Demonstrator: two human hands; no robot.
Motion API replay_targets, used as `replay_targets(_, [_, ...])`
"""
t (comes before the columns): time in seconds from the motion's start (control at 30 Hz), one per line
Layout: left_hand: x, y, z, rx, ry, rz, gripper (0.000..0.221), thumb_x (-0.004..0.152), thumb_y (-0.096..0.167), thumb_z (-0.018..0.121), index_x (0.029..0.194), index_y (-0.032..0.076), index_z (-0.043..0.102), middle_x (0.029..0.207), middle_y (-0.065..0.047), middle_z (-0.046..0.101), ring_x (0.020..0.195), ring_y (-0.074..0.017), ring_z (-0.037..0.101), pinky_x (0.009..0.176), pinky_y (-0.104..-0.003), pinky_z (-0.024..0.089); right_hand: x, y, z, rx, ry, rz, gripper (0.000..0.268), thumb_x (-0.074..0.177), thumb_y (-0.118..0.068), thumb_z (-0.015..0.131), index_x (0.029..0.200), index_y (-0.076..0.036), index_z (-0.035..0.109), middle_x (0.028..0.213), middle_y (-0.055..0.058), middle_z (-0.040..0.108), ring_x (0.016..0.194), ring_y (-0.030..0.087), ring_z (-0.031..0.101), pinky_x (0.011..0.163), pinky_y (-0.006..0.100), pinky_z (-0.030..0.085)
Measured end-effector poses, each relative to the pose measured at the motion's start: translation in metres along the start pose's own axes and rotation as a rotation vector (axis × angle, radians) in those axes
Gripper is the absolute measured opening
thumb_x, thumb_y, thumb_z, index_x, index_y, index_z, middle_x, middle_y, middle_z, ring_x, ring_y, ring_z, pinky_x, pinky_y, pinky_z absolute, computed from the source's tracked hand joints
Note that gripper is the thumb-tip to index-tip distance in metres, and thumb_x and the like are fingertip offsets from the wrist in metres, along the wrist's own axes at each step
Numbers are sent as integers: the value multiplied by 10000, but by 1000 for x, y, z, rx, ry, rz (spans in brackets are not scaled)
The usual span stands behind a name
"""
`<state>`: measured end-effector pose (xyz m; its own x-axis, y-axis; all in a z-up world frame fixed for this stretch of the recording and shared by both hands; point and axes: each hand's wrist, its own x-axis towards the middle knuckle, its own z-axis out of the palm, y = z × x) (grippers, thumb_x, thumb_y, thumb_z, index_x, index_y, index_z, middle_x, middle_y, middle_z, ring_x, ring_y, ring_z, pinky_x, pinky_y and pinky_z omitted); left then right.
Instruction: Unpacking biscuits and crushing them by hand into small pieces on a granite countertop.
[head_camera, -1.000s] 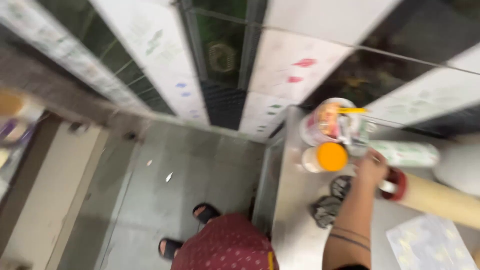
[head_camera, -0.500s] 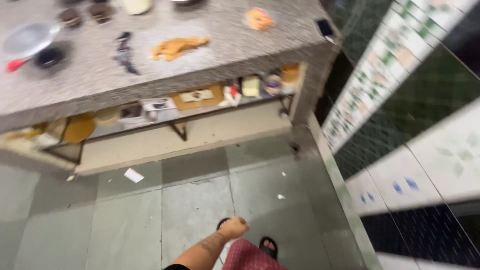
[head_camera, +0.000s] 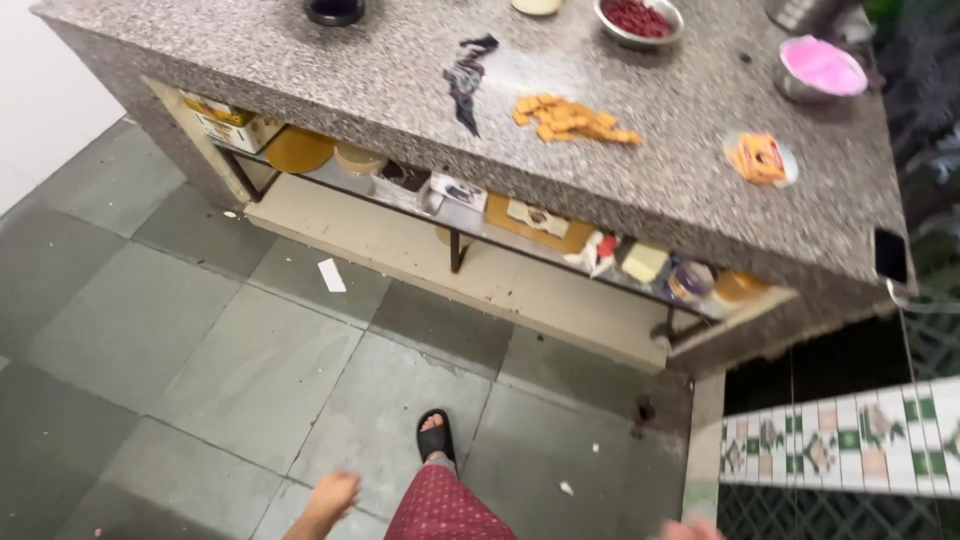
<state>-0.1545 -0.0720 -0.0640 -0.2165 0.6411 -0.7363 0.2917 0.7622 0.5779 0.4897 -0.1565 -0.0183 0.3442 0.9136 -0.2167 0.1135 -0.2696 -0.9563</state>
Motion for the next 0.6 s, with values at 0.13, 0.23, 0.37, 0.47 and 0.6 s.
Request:
replay_targets(0.13, [41,-3,-45,-39,57,-122,351,869,290,681,751,-29,767,615,-159,713,555,-254,691,509,-394,514,57,-106,136,-35,65,26,671,835,-128,750,1438,-27,473,1115,137,684,734,205,685,700,345,534])
replay_targets(0.23, [77,27,-50,-167,50,-111,331,894,281,673,845,-37,748,682,-161,710,605,-254,661,538,-401,493,82,-261,212,-114,-1,-18,685,842,-143,746,1457,-34,465,1165,129,672,804,177,679,733,326,541])
replay_targets(0.37, [114,68,-67,-319,45,-93,327,927,269,665,970,-49,722,772,-166,707,671,-257,622,578,-414,465,144,-338,250,-163,-64,-223,690,879,-172,709,1488,-18,424,1259,126,641,934,137,642,783,288,539])
replay_targets(0.47, [139,95,-76,-438,51,-72,342,951,260,659,1063,-60,704,839,-169,704,720,-261,594,607,-425,445,191,-365,262,-95,6,-156,683,905,-183,695,1505,-19,412,1286,134,614,944,140,625,780,285,527])
replay_targets(0.6, [157,151,-92,-571,75,-56,371,976,250,654,1157,-72,686,905,-174,702,770,-267,565,636,-437,425,238,-376,304,-178,-38,-127,687,899,-199,719,1497,-25,429,1290,141,631,915,153,626,764,285,545])
